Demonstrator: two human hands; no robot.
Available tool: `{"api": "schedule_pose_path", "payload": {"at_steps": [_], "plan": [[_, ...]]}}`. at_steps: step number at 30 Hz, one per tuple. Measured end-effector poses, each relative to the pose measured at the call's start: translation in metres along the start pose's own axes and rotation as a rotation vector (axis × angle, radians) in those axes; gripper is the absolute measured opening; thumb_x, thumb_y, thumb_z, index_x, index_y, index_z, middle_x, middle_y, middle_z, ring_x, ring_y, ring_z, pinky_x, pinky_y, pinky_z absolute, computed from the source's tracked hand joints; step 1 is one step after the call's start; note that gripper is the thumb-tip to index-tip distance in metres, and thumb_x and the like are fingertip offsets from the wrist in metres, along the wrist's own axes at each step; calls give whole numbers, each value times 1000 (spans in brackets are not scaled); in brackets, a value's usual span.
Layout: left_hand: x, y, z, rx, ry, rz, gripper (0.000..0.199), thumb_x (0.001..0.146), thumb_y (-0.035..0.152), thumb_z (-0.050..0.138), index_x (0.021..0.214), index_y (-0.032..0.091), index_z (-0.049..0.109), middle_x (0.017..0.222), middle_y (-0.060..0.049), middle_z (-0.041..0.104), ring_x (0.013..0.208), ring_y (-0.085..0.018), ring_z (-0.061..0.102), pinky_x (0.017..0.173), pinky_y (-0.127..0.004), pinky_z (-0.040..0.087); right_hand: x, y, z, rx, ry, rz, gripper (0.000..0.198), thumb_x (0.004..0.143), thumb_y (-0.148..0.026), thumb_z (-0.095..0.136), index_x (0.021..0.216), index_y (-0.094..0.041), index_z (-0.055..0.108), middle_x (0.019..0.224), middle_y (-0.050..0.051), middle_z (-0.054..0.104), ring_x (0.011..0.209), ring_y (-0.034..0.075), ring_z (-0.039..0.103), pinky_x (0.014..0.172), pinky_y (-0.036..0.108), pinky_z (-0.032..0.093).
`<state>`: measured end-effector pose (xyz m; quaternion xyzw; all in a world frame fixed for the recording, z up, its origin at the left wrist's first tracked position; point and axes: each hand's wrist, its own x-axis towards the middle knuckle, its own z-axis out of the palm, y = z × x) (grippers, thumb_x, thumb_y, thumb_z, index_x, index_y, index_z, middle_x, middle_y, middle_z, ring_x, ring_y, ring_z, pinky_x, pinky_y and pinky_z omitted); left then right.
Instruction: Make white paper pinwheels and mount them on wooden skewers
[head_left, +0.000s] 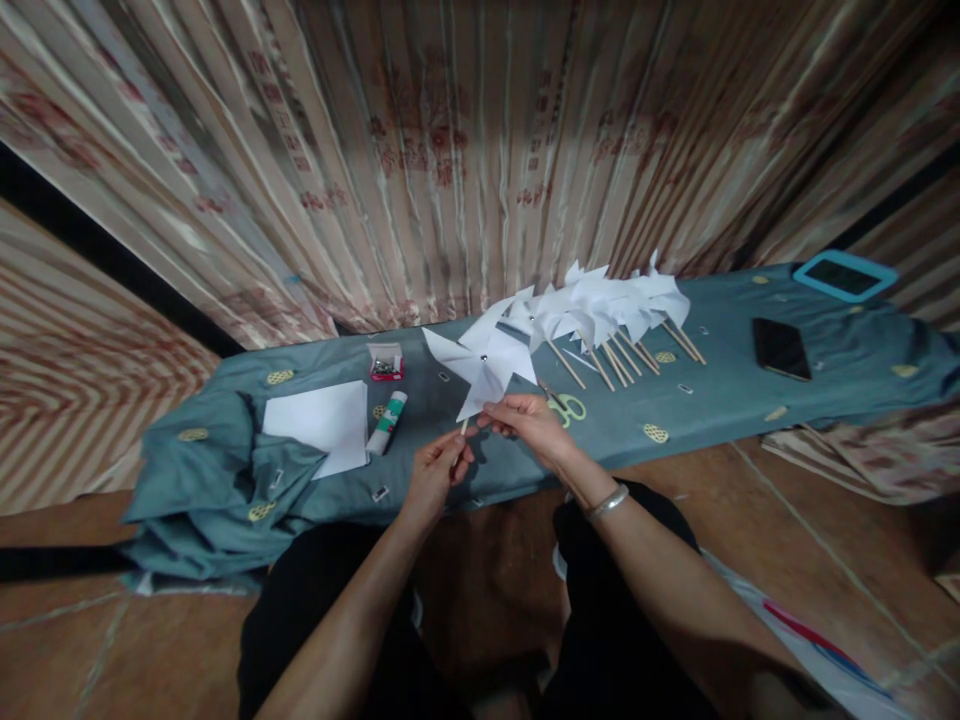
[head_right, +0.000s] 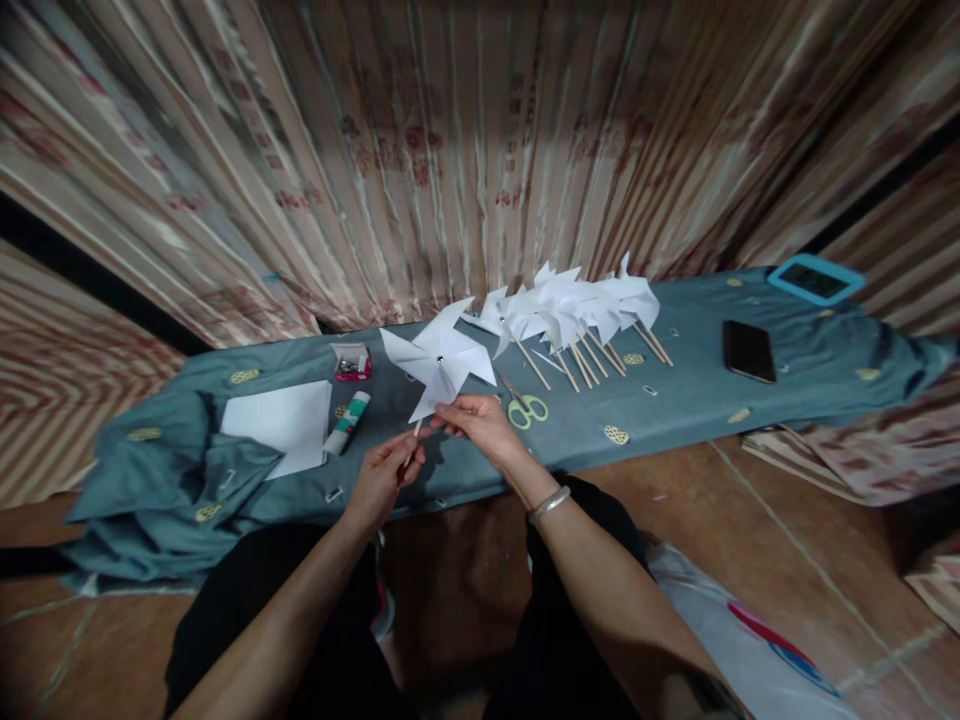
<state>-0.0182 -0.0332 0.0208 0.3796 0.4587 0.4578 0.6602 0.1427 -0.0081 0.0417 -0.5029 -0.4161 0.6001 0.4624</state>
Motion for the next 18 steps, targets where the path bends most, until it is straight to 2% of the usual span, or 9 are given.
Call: {"api": "schedule_pose_path", "payload": {"at_steps": [7,10,15,18], "plan": [[-1,-2,-1,20,-24,28,41,66,52,75,81,13,72,56,3,54,38,-3,30,40,-22,15,3,5,10,-48,9,-25,35,62,-52,78,59,-18,71,63,4,73,50,9,49,49,23,34],[-1,-2,-2,17,-23,25,42,66,52,75,83,13,73,56,3,54,38,-3,30,40,-22,15,2,2,10,-73,0,-30,34,60,-51,80,60,-18,71,61,3,72,50,9,49,50,24,36],[-1,2,-5,-14,10,15,45,65,49,76,92,12,74,58,3,55,39,-3,31,41,-22,15,-6,-15,-15,-158,-49,-66,34,59,-50,82,64,-18,72,60,1,70,49,8,48,49,23,36],[-1,2,-6,-31,12,13,46,65,48,76,92,11,74,57,3,55,38,-2,30,41,-22,14,-6,-24,-40,-120,59,-134,34,59,-50,82,63,-18,72,60,1,69,48,7,46,48,22,35]]}}
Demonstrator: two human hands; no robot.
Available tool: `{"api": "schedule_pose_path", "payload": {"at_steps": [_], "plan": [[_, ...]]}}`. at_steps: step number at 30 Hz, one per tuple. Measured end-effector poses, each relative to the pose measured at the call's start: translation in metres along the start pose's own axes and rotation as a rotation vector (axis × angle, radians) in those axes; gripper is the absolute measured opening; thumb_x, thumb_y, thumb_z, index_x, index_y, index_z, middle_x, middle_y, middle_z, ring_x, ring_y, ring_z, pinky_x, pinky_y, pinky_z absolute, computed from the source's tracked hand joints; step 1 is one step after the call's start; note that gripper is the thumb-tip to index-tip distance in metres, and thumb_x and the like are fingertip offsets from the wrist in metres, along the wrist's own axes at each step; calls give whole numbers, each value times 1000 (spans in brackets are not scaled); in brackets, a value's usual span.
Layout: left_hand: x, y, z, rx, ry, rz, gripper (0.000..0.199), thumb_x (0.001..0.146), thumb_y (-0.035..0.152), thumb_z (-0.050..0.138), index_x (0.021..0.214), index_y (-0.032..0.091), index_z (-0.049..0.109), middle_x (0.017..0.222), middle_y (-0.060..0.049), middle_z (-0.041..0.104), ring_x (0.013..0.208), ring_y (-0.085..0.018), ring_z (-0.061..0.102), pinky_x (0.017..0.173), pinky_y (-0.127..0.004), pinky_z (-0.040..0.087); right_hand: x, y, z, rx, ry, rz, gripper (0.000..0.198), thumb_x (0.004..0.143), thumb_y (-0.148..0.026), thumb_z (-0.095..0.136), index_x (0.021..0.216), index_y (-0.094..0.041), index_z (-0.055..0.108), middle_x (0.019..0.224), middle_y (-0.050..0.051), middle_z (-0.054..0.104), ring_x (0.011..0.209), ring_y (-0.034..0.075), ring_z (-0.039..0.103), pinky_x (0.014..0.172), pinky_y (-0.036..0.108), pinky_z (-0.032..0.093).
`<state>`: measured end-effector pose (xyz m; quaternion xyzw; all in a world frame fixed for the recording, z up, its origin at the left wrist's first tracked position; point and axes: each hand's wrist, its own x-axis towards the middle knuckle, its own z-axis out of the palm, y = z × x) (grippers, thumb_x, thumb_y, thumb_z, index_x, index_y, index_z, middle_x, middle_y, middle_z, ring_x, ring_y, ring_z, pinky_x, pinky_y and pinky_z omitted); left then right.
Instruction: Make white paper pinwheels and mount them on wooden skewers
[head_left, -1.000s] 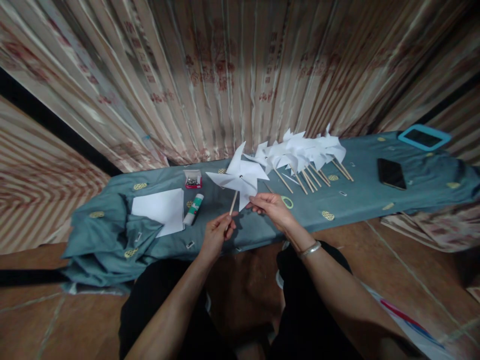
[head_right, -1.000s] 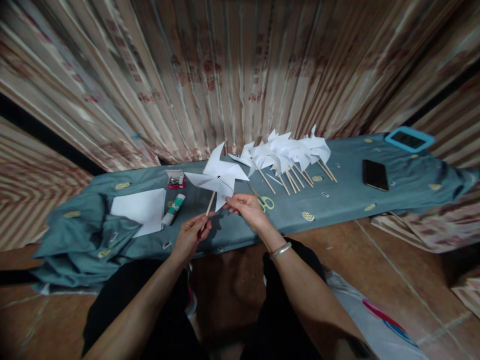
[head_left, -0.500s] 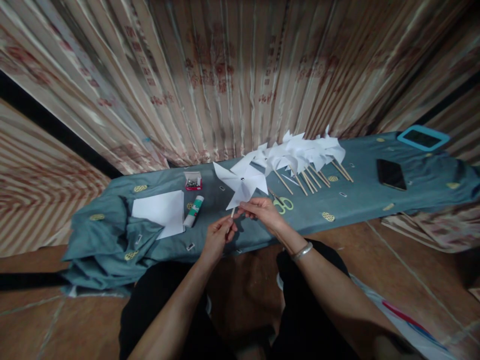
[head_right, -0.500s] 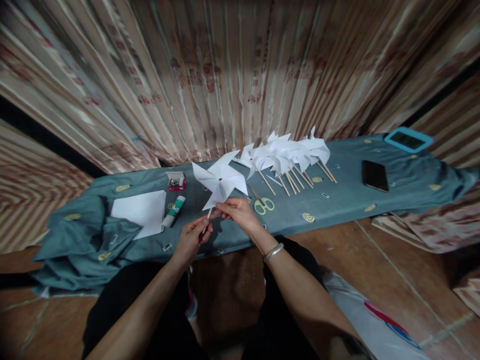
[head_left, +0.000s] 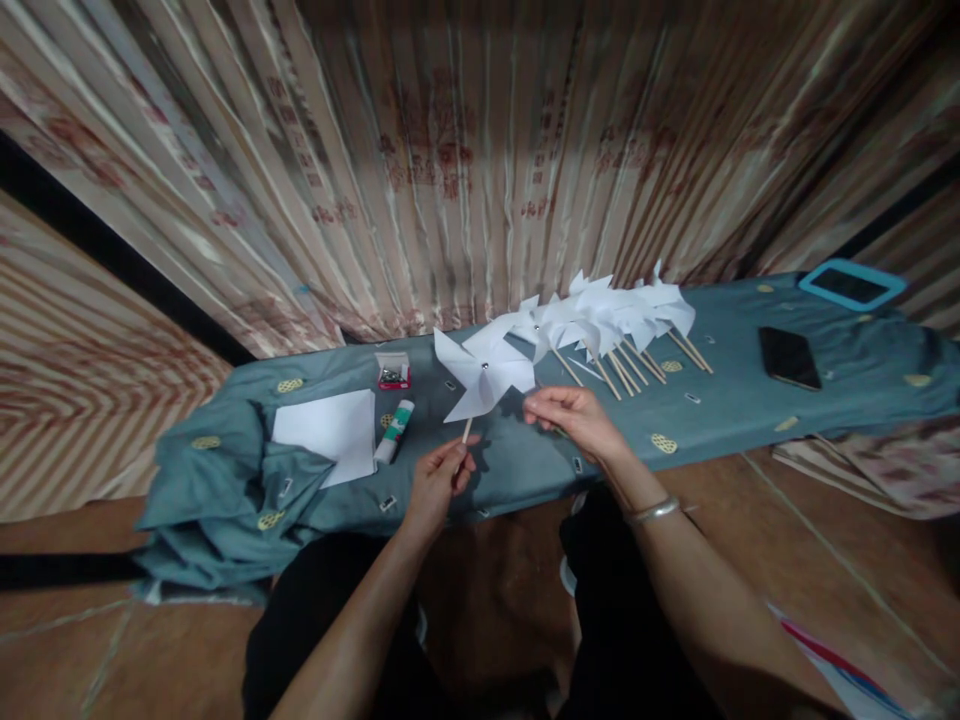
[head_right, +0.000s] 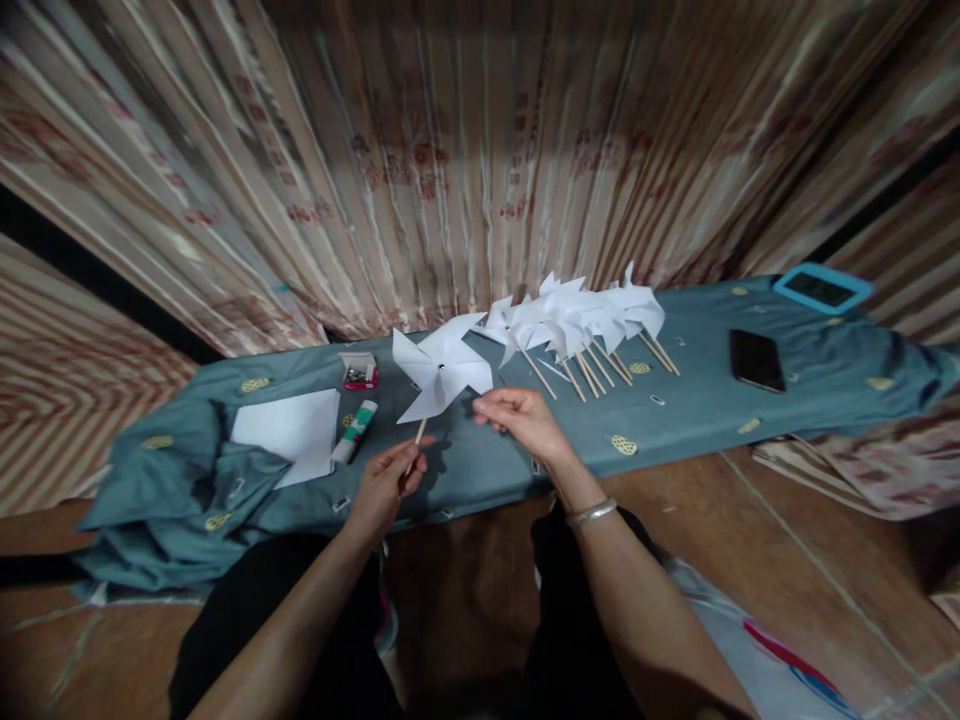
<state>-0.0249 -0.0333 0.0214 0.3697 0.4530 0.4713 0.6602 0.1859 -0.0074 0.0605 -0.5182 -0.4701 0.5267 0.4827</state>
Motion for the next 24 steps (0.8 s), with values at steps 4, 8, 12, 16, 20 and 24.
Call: {"api": "schedule_pose_path", "payload": {"at_steps": [4,8,12,16,20,24], "plan": [[0,-1,0,-1,3,-18,45,67,48,75,93,11,74,58,3,56,38,-2,30,42,-22,15,11,2,-22,101,314,-111,34,55,-49,85,67,-20,73,64,1,70,52,9,50,52,24,40],[-1,-2,1,4,0,-29,47,66,50,75,93,11,74,57,3,55,38,-2,31,42,-22,15,25,11,-21,89,392,-130,40,53,-51,85,79,-22,76,75,1,73,69,15,61,68,28,47],[0,-1,2,13,3,-26,49,66,52,74,93,10,74,57,3,55,38,-2,30,42,-22,15,34,18,-12,89,326,-72,41,52,-56,82,73,-21,75,72,1,71,68,15,60,68,29,46],[0,-1,2,17,7,-31,51,65,53,75,93,10,74,57,4,54,38,-3,31,42,-22,14,33,21,-5,84,303,-55,38,51,-54,83,63,-20,72,62,0,66,56,11,52,56,26,40],[1,-1,0,17,8,-26,51,65,53,75,93,11,74,57,4,55,39,-3,31,42,-22,14,27,21,0,77,277,-39,35,55,-52,83,61,-20,71,53,-2,59,50,9,45,50,24,34],[3,-3,-2,16,9,-14,52,64,54,75,94,11,74,57,3,55,38,-3,30,41,-22,14,22,18,5,72,232,-21,36,54,-51,84,60,-19,70,54,-2,59,51,9,45,52,24,35]]}}
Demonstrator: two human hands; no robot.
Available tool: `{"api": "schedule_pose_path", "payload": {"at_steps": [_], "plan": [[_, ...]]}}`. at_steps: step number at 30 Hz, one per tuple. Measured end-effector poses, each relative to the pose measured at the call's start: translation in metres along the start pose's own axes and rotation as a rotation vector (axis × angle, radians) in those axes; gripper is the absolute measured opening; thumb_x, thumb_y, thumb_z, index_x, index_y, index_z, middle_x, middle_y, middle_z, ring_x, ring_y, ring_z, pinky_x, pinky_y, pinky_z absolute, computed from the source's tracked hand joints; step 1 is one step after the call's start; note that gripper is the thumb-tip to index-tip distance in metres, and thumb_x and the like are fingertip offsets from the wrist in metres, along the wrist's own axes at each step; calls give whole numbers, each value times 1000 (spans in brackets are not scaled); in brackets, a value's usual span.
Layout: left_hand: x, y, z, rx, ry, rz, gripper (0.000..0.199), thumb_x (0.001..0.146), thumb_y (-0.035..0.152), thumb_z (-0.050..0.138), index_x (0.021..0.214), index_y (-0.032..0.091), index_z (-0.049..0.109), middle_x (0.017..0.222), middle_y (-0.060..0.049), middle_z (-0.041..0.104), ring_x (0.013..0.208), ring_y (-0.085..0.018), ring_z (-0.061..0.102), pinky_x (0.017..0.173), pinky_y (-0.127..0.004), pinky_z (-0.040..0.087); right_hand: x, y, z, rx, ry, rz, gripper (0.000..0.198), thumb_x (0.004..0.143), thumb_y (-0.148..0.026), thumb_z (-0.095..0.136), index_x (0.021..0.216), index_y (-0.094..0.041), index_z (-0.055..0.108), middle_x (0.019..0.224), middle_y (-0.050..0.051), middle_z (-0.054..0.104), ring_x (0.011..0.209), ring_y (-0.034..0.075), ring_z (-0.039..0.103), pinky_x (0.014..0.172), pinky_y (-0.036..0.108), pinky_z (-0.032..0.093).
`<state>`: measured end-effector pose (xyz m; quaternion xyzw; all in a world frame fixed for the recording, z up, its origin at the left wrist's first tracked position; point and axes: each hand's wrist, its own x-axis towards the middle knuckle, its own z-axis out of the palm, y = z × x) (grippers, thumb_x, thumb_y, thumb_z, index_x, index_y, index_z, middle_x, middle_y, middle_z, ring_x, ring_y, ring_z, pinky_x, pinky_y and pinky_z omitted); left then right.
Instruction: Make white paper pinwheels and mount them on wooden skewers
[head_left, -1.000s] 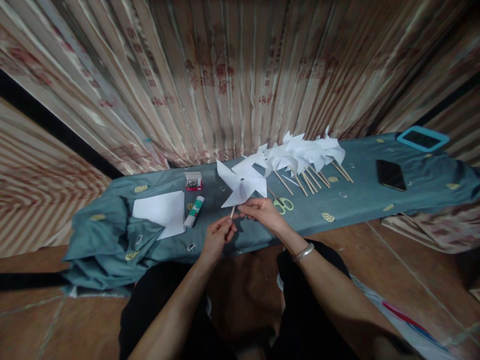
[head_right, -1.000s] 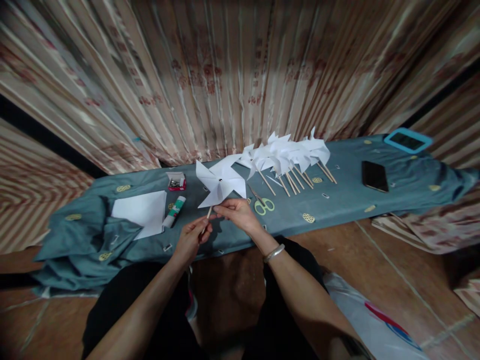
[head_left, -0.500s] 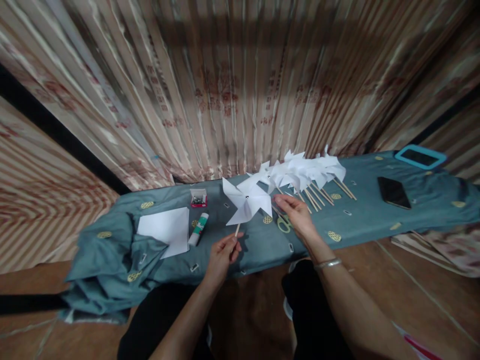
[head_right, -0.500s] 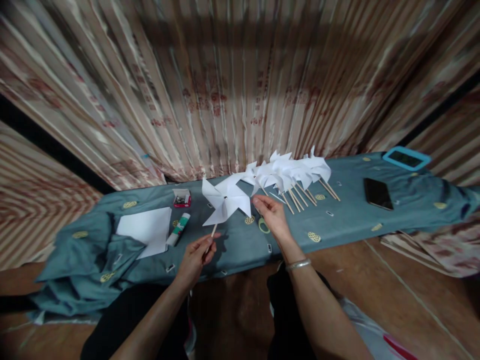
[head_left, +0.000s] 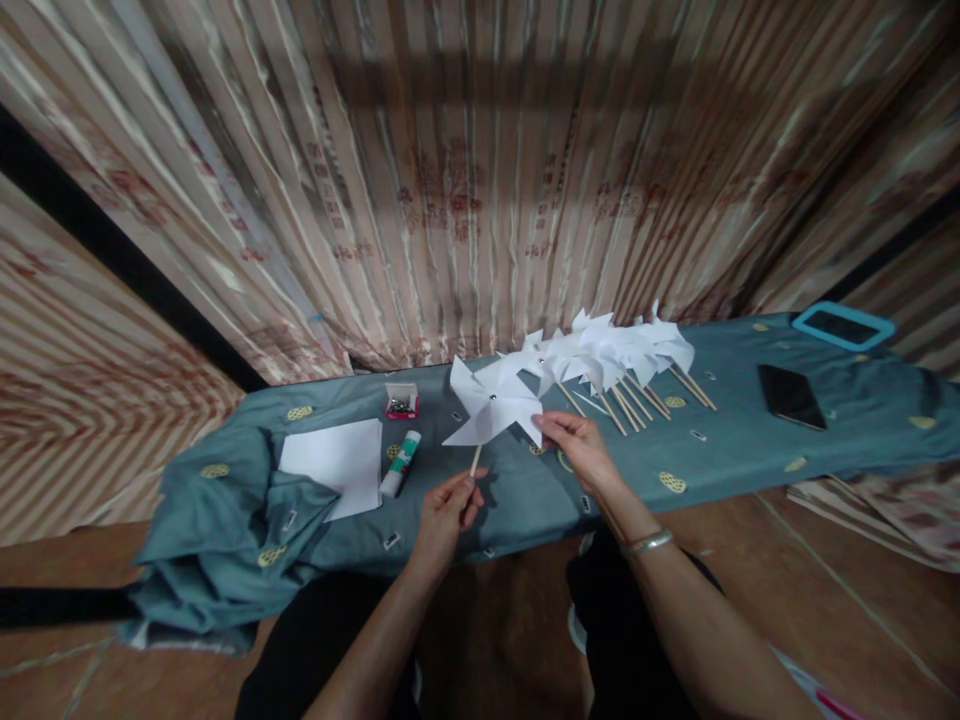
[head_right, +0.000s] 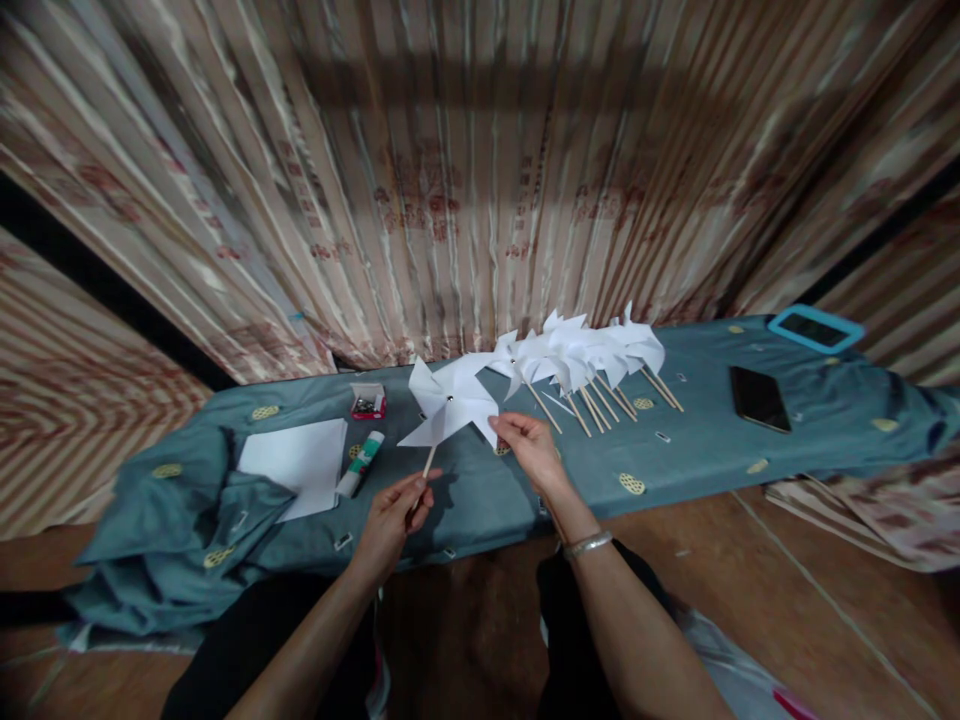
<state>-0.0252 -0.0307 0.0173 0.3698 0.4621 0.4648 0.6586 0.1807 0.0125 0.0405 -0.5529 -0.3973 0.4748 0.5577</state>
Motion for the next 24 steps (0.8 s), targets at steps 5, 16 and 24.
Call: {"api": "schedule_pose_path", "payload": {"at_steps": [5,16,24], "plan": [[2,-2,-1,2,7,16,54,64,55,75,95,10,74,57,3,55,38,-2,30,41,-22,14,-8,-3,8,-14,-74,21,38,57,-54,82,58,-19,68,53,-2,59,52,10,47,55,25,37],[2,2,2,-13,30,9,54,62,54,77,93,10,74,56,3,55,38,-2,30,40,-21,15,-19,1,24,-47,-172,69,41,60,-57,79,56,-18,68,54,0,62,52,10,49,55,25,38],[1,3,5,4,25,24,49,63,53,75,88,11,74,56,3,54,38,-2,31,40,-21,16,-23,3,34,-12,-229,99,45,57,-63,78,58,-18,73,58,3,69,52,10,51,54,25,39]]}}
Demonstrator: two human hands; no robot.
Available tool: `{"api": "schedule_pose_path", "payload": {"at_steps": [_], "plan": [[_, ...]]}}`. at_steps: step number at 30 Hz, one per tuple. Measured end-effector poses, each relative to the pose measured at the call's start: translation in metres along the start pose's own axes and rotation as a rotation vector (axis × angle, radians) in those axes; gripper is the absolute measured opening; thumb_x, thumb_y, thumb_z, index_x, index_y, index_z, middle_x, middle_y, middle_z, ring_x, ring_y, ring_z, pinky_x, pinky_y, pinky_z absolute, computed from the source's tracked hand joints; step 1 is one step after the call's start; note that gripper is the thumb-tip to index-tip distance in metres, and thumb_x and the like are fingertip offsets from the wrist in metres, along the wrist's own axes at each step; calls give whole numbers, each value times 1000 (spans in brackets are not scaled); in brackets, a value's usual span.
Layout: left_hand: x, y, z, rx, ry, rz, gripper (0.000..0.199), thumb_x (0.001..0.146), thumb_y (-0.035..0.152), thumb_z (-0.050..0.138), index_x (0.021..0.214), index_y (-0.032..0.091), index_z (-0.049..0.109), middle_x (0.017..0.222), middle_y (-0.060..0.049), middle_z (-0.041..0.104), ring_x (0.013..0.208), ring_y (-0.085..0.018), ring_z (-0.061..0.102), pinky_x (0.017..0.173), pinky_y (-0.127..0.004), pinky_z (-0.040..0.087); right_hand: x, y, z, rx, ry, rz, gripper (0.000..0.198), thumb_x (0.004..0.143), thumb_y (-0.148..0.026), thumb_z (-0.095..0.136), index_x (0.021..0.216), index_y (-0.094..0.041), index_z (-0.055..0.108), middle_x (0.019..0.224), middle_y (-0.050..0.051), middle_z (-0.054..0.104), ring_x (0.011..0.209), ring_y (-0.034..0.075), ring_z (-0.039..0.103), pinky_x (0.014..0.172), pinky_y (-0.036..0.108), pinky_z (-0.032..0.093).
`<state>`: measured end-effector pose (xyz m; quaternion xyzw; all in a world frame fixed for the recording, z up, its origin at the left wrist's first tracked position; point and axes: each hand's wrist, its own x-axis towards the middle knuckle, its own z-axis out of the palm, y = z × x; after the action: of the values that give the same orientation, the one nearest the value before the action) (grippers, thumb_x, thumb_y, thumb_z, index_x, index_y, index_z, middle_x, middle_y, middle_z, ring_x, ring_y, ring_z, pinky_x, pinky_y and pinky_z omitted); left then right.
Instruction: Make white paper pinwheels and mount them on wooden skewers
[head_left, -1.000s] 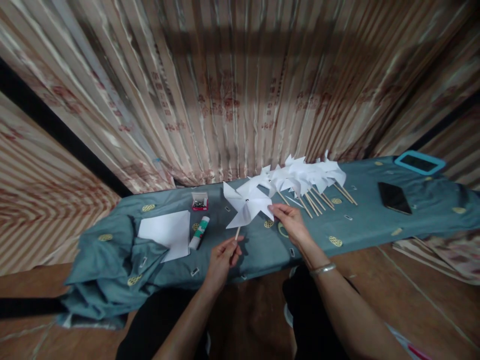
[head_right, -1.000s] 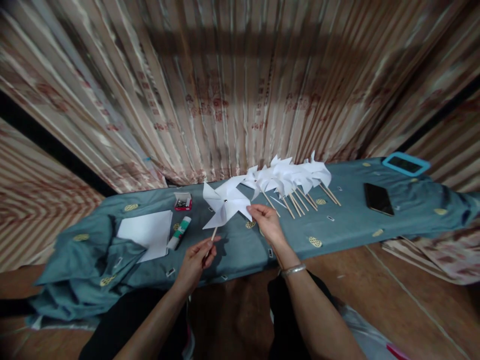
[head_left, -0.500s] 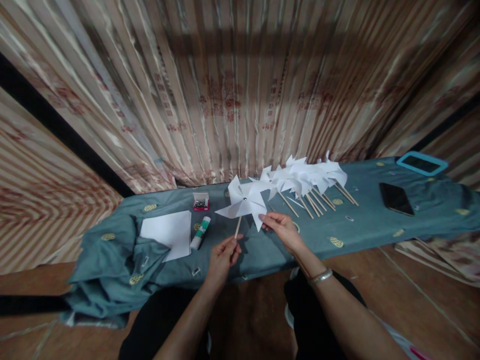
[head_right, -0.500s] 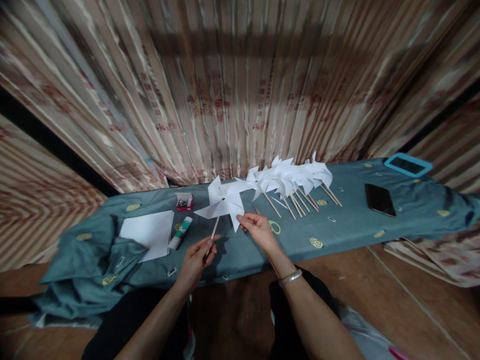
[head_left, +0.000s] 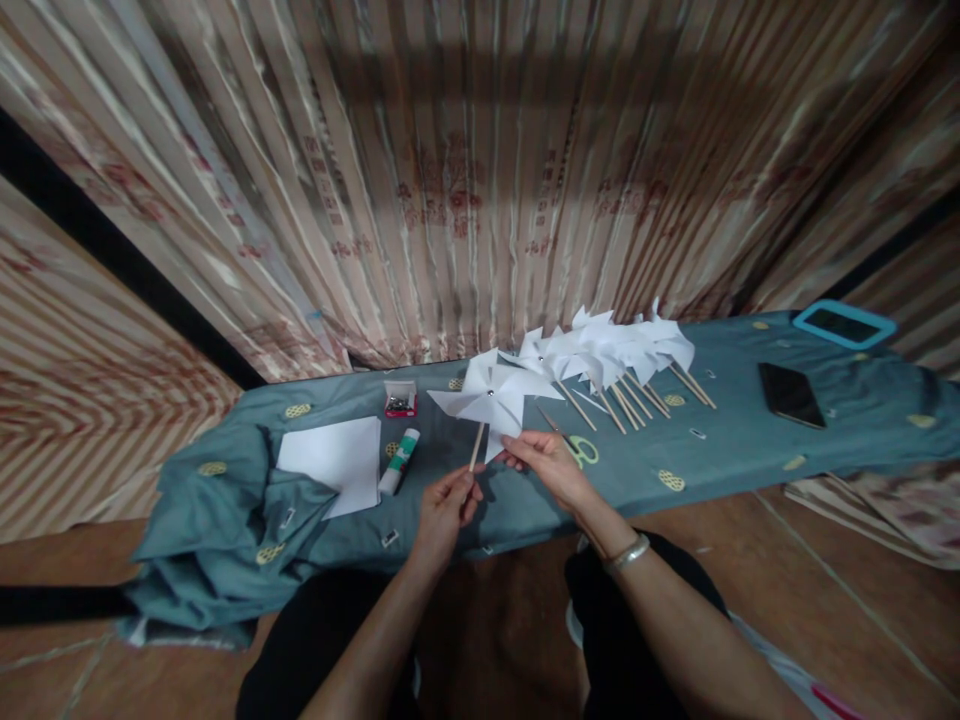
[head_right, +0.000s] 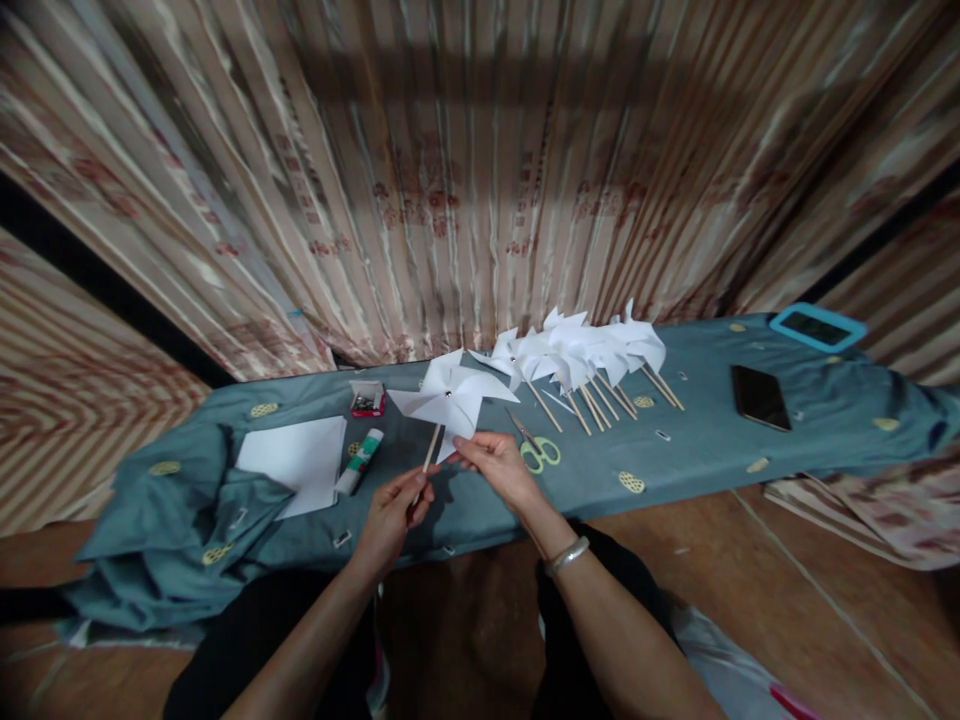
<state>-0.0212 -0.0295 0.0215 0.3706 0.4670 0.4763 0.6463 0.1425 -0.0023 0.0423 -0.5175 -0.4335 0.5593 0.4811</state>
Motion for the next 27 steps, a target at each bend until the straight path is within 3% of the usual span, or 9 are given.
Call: {"api": "schedule_pose_path", "payload": {"at_steps": [20,27], "plan": [[-1,0,3,28,-30,-4,47,64,57,73,82,13,70,57,4,54,38,-3,28,40,-22,15,-3,-3,17,95,-93,40,42,58,-59,80,61,-17,75,64,5,73,53,10,54,56,24,39],[-1,-1,1,64,-50,14,45,66,59,70,62,15,62,50,5,47,38,-3,28,40,-22,15,1,0,25,79,-84,43,43,55,-59,81,58,-17,73,59,4,71,50,9,52,53,24,38]]}}
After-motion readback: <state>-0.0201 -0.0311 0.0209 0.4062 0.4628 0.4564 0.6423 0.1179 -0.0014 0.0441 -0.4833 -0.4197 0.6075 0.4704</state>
